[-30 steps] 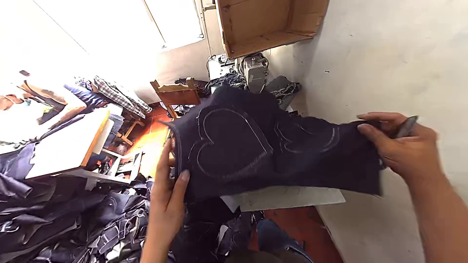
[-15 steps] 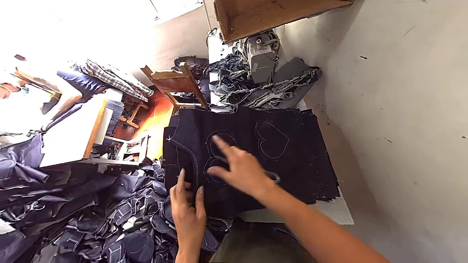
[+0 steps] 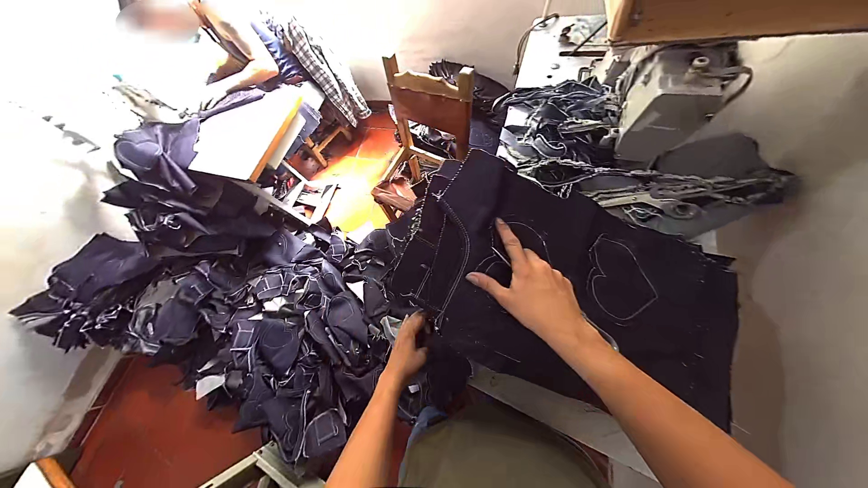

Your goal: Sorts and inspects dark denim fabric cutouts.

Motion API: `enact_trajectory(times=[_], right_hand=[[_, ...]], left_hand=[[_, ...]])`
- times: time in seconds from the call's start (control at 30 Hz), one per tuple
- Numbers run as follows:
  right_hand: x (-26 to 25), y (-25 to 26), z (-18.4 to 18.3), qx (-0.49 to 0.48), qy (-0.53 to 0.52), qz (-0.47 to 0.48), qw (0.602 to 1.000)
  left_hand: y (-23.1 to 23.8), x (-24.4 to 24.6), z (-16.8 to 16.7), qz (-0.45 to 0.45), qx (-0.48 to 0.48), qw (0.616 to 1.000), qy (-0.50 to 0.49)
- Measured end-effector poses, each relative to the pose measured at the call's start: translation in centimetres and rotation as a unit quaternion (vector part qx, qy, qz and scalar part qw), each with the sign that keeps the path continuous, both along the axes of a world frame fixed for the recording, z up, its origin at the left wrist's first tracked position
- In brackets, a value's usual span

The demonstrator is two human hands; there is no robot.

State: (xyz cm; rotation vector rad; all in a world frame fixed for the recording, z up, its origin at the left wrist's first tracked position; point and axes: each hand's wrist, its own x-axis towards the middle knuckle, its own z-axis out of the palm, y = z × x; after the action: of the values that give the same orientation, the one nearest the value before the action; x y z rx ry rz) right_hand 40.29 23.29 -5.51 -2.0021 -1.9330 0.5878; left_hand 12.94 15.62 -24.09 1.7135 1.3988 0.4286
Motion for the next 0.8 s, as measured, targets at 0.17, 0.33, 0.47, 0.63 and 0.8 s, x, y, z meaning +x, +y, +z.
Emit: enact_trajectory(times=[0.17,0.33,0.47,0.63,0.8], right_hand=[[-0.4,-0.3,0.5,0.011,-0.038,0.001,0.999],[0.1,-2.5,3.0,0.173,-0.106,0.012,0.979],[-2.6,-8.2,5.4,0.163,-0.179,0.142,0.96],[-9.5,-10.5,2.7,0.046,-0.278,0.164,0.945],[-7.6,-12.1,5.2,0.159,-0.149,0.105,0.97]], left_hand=[[-1.9,-3.2,4.6,-0.091,-0.085,0.99,0.062],[-4.2,-4.3,11.1,-0.024,-0.081,0.979,0.186],[-5.4,-4.0,15.0,-0.004,-0.051,0.969,0.24],[-6.3,-3.7,18.0,-0.045,-0.078,0.958,0.272],[-7.3,-8.0,18.2,-0.028,-0.044,0.998,0.047]])
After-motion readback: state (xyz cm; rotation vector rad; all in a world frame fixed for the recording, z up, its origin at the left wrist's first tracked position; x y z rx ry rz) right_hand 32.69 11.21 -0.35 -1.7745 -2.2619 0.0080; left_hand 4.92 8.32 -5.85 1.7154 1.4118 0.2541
